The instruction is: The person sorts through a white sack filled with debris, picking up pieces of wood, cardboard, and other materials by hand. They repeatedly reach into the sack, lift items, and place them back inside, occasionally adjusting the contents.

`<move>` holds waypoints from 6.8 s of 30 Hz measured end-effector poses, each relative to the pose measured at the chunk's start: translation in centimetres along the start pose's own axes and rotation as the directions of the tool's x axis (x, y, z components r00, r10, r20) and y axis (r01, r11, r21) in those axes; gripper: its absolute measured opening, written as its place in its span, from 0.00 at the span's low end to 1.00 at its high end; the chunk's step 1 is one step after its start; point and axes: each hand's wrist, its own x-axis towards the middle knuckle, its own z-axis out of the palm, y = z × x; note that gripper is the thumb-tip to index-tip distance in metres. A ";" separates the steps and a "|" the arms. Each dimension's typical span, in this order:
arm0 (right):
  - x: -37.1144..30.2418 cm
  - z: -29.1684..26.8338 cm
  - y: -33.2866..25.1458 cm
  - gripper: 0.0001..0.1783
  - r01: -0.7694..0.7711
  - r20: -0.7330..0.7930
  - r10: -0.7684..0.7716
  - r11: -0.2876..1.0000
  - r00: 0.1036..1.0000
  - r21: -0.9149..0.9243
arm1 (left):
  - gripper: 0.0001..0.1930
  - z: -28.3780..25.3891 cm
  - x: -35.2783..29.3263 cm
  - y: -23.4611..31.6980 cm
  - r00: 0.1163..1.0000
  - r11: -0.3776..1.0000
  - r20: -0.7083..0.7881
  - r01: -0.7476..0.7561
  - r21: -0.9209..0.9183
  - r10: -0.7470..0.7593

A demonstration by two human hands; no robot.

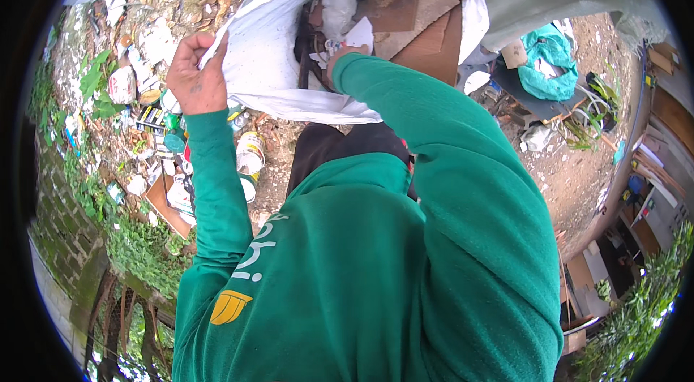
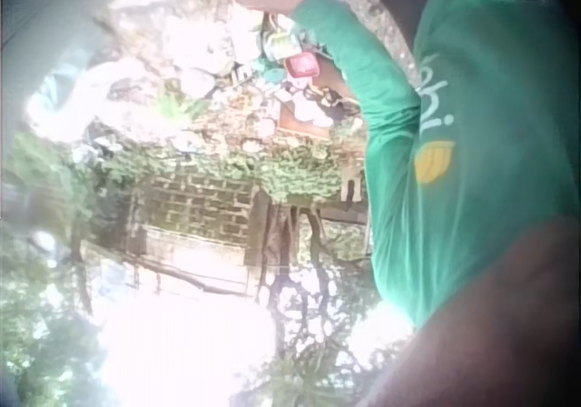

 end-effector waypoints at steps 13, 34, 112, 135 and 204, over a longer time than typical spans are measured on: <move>6.1 -2.1 -5.0 0.24 0.067 0.110 -0.099 0.962 0.989 0.265 | 0.09 -0.5 0.3 0.4 1.000 0.999 0.023 0.012 0.033 -0.012; -0.6 -7.6 5.0 0.18 -0.185 -0.203 0.299 0.878 0.932 0.442 | 0.11 -1.7 -0.7 1.7 0.986 0.985 0.130 0.082 0.153 -0.102; 3.5 -7.5 -5.6 0.17 -0.140 0.170 0.612 -0.097 0.773 0.985 | 0.13 -3.2 -6.4 -0.8 0.769 0.924 0.525 0.371 0.097 -0.364; -6.9 5.5 -0.4 0.23 0.002 0.123 0.721 -0.170 0.682 0.985 | 0.15 10.9 -7.3 5.7 0.091 0.281 0.996 -0.956 0.085 0.009; -27.5 10.9 3.3 0.15 0.084 0.009 0.972 -0.029 0.233 0.996 | 0.23 15.3 2.3 -4.5 0.106 -0.350 0.877 -0.934 -0.075 -0.468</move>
